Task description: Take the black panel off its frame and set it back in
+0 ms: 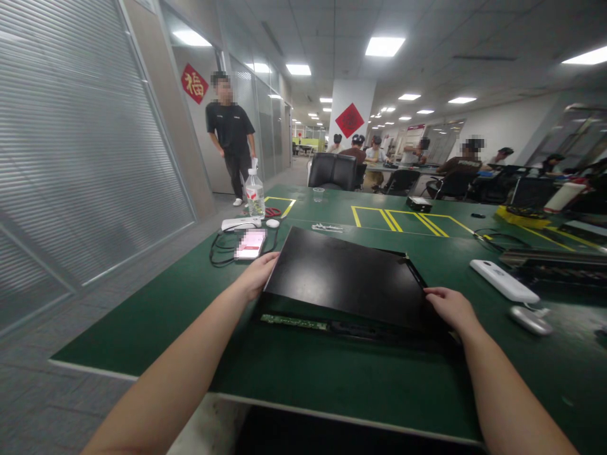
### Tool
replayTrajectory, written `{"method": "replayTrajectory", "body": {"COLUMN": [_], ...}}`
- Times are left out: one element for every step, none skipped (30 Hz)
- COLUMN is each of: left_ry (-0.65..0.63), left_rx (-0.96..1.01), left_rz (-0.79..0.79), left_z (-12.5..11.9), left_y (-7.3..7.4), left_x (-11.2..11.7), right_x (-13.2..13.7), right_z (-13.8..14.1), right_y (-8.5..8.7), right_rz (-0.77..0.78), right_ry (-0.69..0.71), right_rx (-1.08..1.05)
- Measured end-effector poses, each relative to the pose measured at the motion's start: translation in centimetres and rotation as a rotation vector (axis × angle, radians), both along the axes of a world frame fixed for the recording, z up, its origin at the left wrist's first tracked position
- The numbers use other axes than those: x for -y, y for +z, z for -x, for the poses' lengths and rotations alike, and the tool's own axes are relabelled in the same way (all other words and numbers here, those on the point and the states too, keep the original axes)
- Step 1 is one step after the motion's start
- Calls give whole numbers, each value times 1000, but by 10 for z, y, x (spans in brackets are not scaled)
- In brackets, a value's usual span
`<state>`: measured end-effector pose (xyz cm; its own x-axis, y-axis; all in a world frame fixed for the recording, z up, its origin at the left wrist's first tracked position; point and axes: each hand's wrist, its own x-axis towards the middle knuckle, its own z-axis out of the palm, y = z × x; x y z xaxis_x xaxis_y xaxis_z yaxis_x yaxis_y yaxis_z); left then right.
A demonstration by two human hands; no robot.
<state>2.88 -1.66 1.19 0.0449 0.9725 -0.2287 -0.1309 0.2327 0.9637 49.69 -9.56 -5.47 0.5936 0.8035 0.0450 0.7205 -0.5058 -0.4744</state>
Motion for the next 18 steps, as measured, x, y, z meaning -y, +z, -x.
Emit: {"method": "replayTrajectory", "body": {"left_ry": [4,5,4,2,-2,-6,-9,-11,-13,-17,-21,-26,-32,-34,-35,-34,-33,-31], "left_rx": [-2,-3,-2,0,4,7,11,15,20,24,29,33,34,33,29,23,18,13], "left_rz": [3,6,7,9,9,7,4,-3,-13,-22,-31,-36,-39,-41,-43,-45,-47,-49], "left_z": [0,0,0,0,0,1,2,2,3,4,5,6,6,7,7,7,7,7], "left_y": [0,1,1,0,0,-1,-2,-4,-5,-7,-8,-9,-10,-10,-11,-11,-12,-12], "left_x": [0,0,0,0,0,-1,-2,-3,-4,-5,-6,-7,-8,-8,-8,-9,-9,-9], "right_x": [0,0,0,0,0,1,1,1,1,1,1,1,1,1,1,1,0,0], "right_z": [0,1,1,1,1,1,2,2,2,2,2,1,1,1,0,0,-1,-1], "right_y": [0,1,1,2,2,2,3,3,3,3,2,2,1,1,0,0,-1,-1], "right_rz": [5,8,8,6,3,0,-4,-6,-10,-15,-23,-31,-37,-42,-46,-46,-42,-36], "right_ry": [-1,-1,-1,-1,-1,-1,-3,-4,-4,-3,0,3,7,9,10,10,10,10], "right_rx": [-3,-6,-7,-7,-6,-7,-7,-8,-11,-12,-12,-10,-7,-2,2,5,7,9]}}
